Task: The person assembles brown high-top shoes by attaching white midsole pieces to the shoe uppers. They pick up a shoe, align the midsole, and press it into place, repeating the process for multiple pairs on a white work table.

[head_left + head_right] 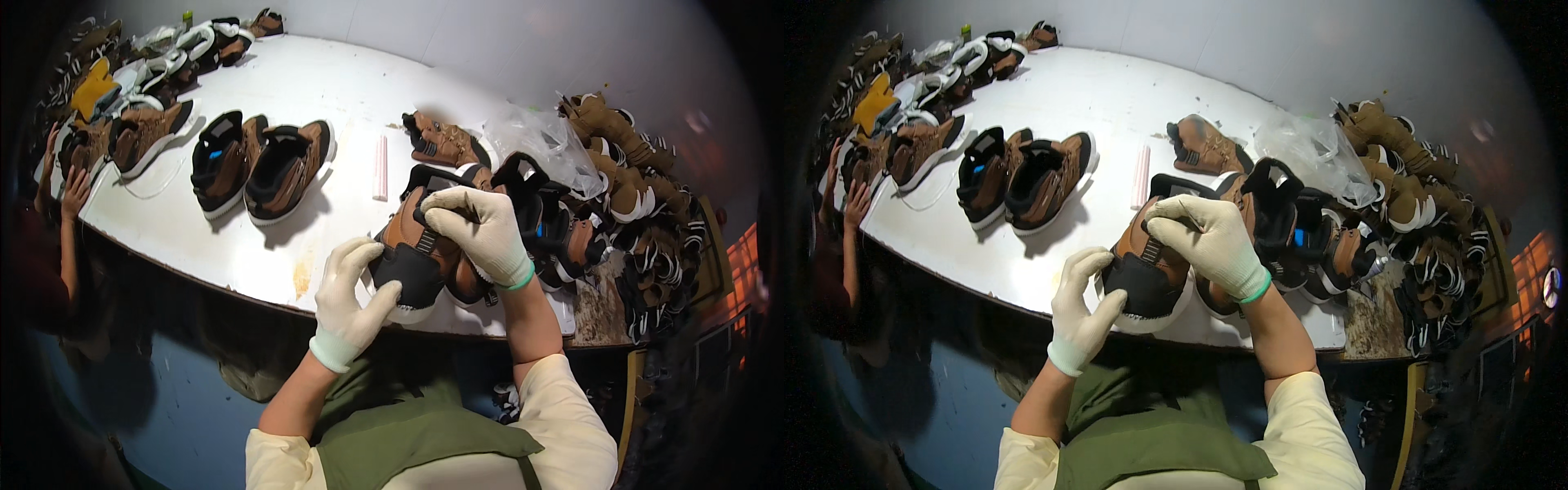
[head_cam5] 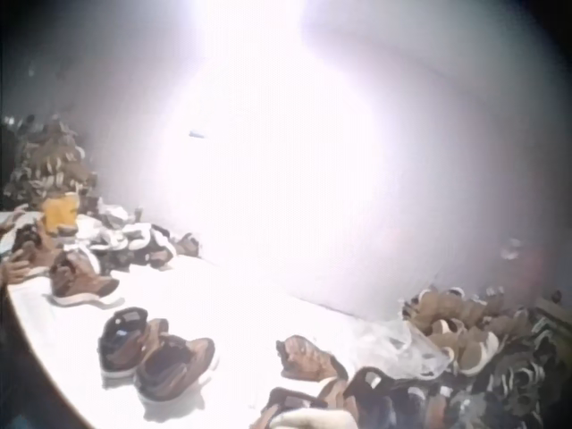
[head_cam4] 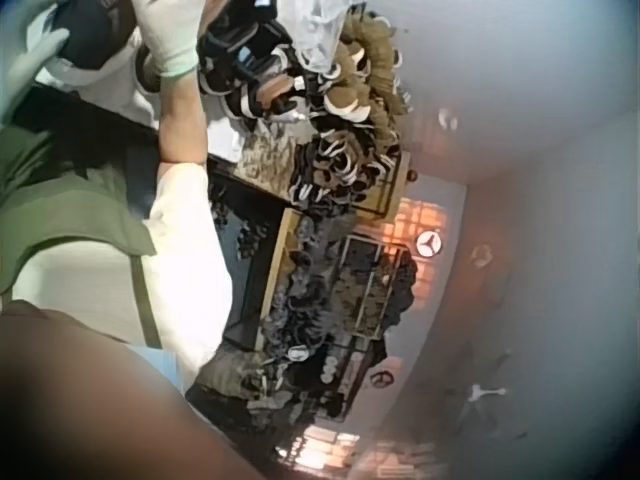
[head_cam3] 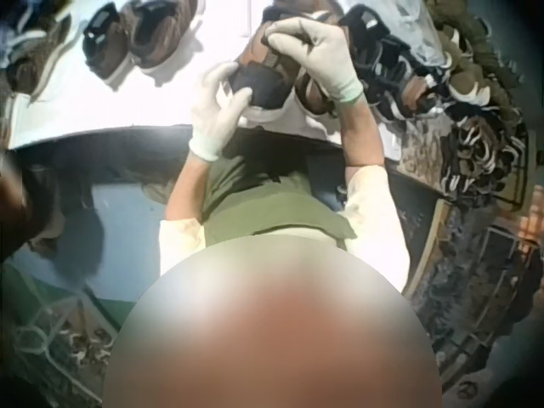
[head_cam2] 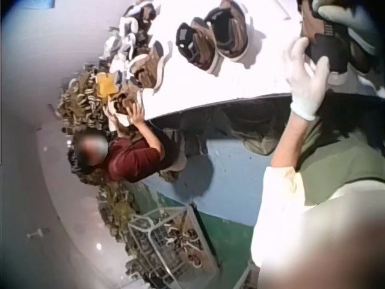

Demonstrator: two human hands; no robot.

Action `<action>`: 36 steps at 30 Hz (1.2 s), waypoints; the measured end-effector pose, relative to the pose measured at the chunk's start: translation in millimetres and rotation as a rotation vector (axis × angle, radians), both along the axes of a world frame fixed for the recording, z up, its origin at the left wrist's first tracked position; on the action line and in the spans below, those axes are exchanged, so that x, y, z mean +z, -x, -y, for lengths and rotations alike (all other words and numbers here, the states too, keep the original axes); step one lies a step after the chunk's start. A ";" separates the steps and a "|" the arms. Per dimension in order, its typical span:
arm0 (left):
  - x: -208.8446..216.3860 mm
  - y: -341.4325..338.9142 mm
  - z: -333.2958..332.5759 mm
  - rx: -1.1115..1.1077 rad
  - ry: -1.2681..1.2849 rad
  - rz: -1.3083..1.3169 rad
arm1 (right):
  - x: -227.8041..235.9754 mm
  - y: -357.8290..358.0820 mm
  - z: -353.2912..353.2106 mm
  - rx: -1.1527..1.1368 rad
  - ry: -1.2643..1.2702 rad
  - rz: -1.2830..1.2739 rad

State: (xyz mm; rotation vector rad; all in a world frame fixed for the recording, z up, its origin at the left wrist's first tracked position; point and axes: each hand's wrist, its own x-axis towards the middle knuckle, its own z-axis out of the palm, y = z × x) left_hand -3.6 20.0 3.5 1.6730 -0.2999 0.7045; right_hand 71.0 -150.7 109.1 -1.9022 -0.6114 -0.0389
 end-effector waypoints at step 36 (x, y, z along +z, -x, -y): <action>26.5 1.2 12.4 0.201 -0.462 0.380 | 19.3 -11.6 -7.0 0.145 0.053 -0.074</action>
